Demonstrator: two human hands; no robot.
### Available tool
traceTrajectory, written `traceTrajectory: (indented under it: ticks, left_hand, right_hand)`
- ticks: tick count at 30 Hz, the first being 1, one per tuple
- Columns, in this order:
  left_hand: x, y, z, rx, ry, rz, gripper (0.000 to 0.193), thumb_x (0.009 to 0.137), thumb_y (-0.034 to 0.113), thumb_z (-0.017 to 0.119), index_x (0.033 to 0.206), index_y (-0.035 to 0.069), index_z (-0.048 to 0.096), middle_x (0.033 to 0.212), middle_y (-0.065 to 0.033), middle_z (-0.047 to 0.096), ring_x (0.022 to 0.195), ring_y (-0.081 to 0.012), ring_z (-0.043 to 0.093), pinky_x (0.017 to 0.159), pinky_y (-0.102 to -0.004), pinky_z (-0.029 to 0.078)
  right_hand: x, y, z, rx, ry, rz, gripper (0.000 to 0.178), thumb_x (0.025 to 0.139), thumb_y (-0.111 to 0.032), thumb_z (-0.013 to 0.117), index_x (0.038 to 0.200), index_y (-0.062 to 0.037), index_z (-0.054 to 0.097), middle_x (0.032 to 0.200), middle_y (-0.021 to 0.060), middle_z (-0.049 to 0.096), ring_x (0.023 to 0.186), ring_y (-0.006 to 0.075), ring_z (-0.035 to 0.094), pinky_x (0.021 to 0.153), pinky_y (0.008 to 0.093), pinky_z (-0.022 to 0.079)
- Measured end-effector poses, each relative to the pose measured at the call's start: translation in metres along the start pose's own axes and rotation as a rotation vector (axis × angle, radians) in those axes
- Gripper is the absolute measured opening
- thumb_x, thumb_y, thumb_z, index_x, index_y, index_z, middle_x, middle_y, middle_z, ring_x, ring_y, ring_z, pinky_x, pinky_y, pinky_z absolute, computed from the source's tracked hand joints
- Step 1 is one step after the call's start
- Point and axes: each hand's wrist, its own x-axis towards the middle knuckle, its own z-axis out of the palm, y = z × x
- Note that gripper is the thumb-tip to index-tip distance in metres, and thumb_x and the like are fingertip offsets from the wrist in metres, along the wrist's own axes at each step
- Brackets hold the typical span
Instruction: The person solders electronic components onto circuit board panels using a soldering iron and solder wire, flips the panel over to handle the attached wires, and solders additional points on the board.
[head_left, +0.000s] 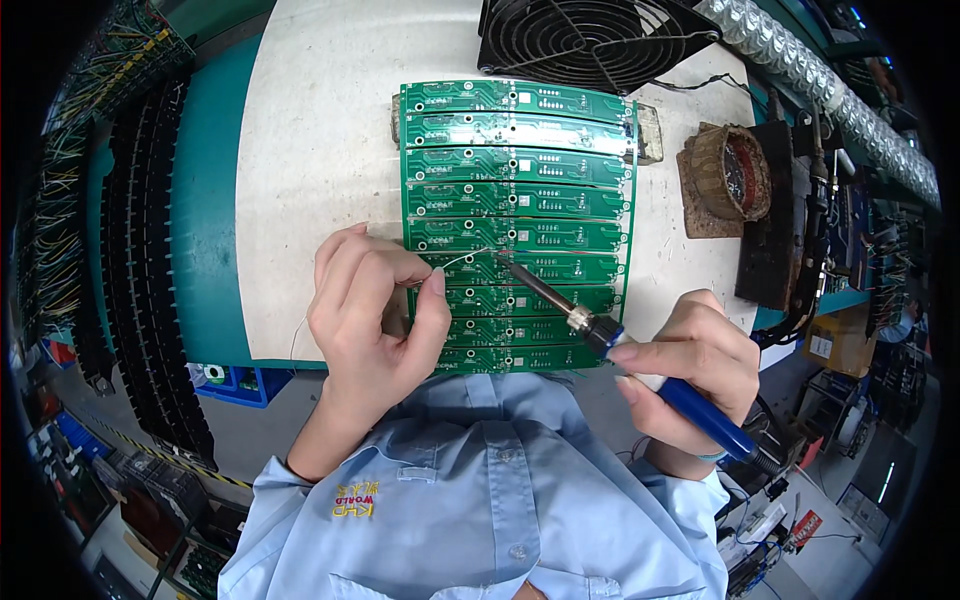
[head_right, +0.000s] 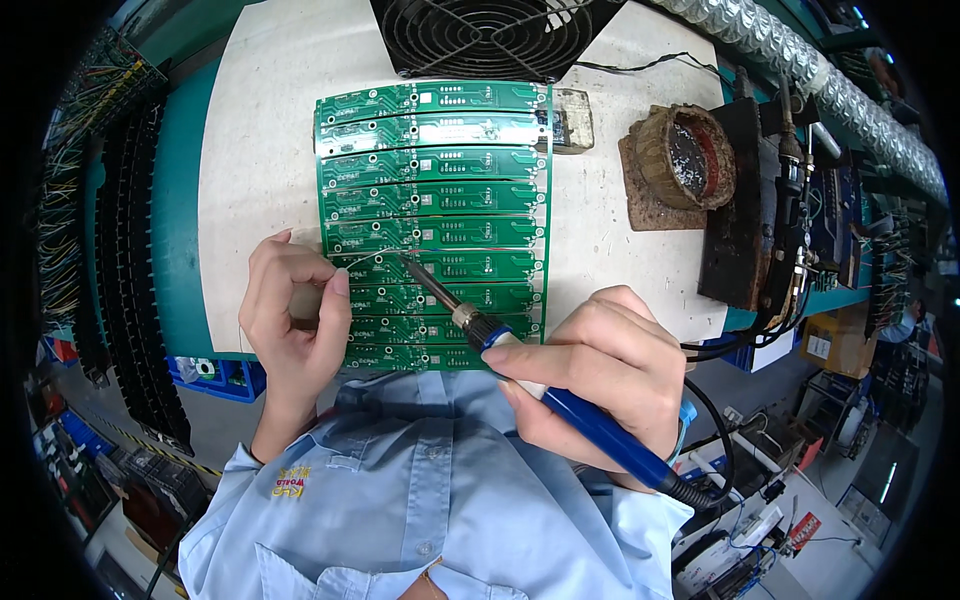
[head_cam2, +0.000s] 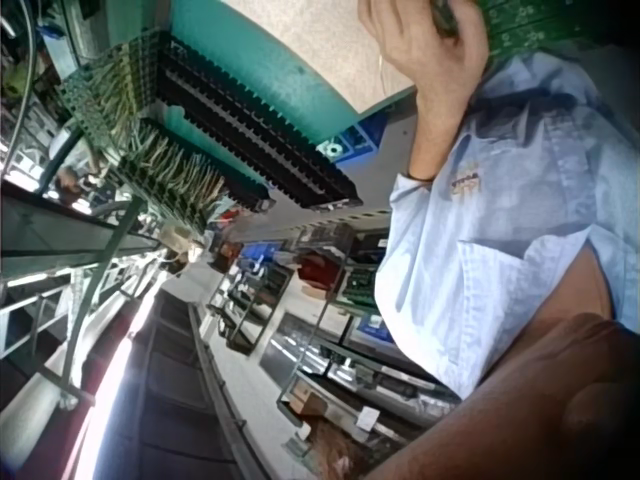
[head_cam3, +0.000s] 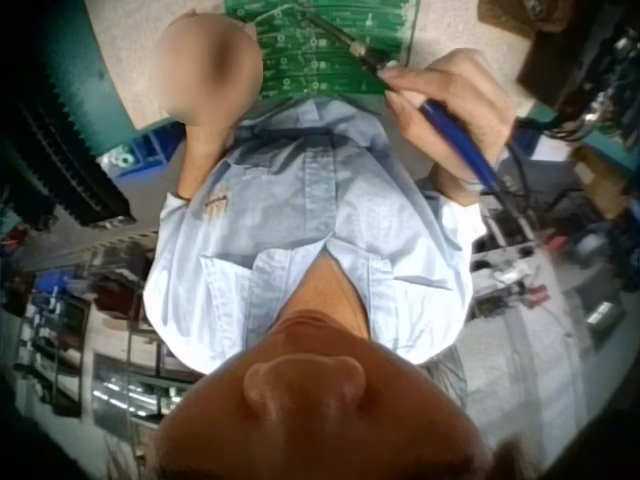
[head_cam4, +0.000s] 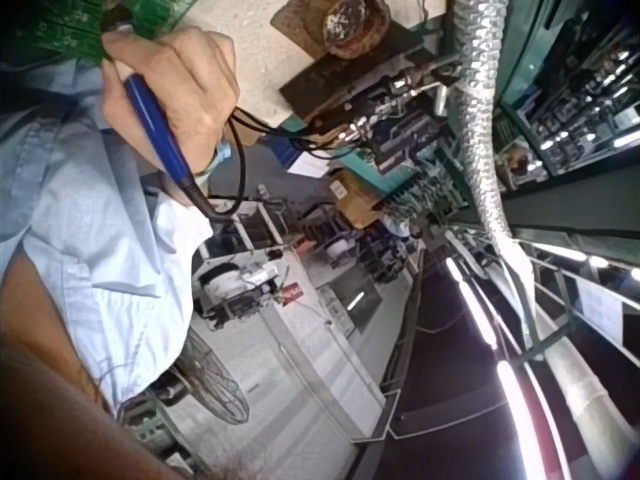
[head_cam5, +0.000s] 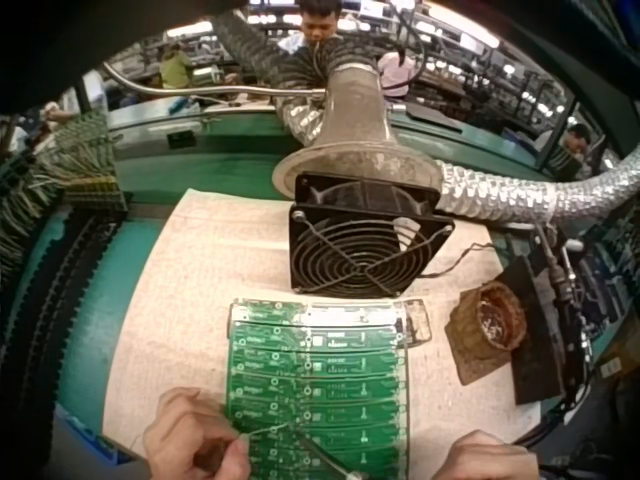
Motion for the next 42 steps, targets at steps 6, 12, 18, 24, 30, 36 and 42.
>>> traceTrajectory:
  ticks: [6,12,18,24,30,36,42]
  left_hand:
    - [-0.001,0.0,0.001,-0.022,0.006,0.008,0.012,0.064,-0.002,0.061,0.07,0.005,0.054,0.067,-0.0037,0.053,0.062,-0.0193,0.045,0.086,-0.0383,0.041]
    - [0.0,-0.002,0.002,-0.002,-0.017,0.027,0.012,0.064,-0.002,0.062,0.07,0.005,0.055,0.068,-0.004,0.053,0.064,-0.0195,0.046,0.085,-0.0383,0.042]
    - [0.0,-0.001,0.003,0.013,-0.03,0.052,0.011,0.064,-0.001,0.063,0.07,0.004,0.055,0.068,-0.0041,0.053,0.064,-0.0196,0.046,0.084,-0.0382,0.042]
    - [-0.001,0.0,0.003,0.02,-0.02,0.04,0.011,0.064,-0.001,0.063,0.07,0.005,0.055,0.068,-0.004,0.053,0.063,-0.0195,0.046,0.084,-0.0381,0.042]
    - [-0.001,-0.001,0.003,0.011,-0.011,0.029,0.011,0.064,-0.001,0.063,0.069,0.005,0.055,0.067,-0.0036,0.053,0.062,-0.0192,0.046,0.083,-0.0379,0.042]
    - [0.0,0.0,0.003,0.007,-0.01,0.034,0.011,0.064,-0.001,0.062,0.069,0.005,0.055,0.066,-0.0034,0.053,0.062,-0.019,0.045,0.083,-0.0377,0.042]
    - [0.0,0.0,0.002,0.014,-0.016,0.031,0.012,0.063,-0.001,0.062,0.069,0.005,0.054,0.066,-0.0034,0.053,0.061,-0.0189,0.045,0.083,-0.0376,0.042]
  right_hand:
    - [-0.022,0.026,-0.012,0.061,0.519,-0.079,0.024,0.066,-0.009,0.067,0.09,-0.0035,0.065,0.065,0.003,0.053,0.059,0.0124,0.042,0.062,0.0226,0.036]
    - [-0.025,0.048,-0.006,-0.282,0.86,0.226,0.02,0.072,-0.012,0.063,0.09,-0.0027,0.062,0.067,0.0053,0.054,0.06,0.0134,0.043,0.064,0.0225,0.036]
    - [-0.036,0.025,0.003,0.333,0.619,0.05,0.021,0.067,-0.006,0.066,0.088,-0.0017,0.064,0.07,0.0063,0.056,0.06,0.0135,0.045,0.06,0.024,0.038]
    - [-0.023,0.009,0.019,0.091,0.261,-0.019,0.02,0.059,-0.001,0.07,0.08,-0.0029,0.067,0.069,0.0044,0.057,0.057,0.013,0.045,0.053,0.0219,0.037]
    - [-0.02,0.012,0.025,0.036,0.162,0.008,0.024,0.059,0.0,0.072,0.082,-0.0042,0.069,0.069,0.0031,0.056,0.056,0.0122,0.044,0.051,0.0205,0.036]
    - [-0.021,0.014,0.024,0.021,0.149,0.015,0.025,0.059,0.0,0.073,0.083,-0.0056,0.07,0.069,0.002,0.055,0.056,0.0118,0.044,0.05,0.0205,0.036]
    - [-0.02,0.015,0.023,0.009,0.141,-0.005,0.026,0.058,0.0,0.073,0.084,-0.0063,0.071,0.069,0.001,0.053,0.056,0.0114,0.043,0.05,0.0201,0.036]
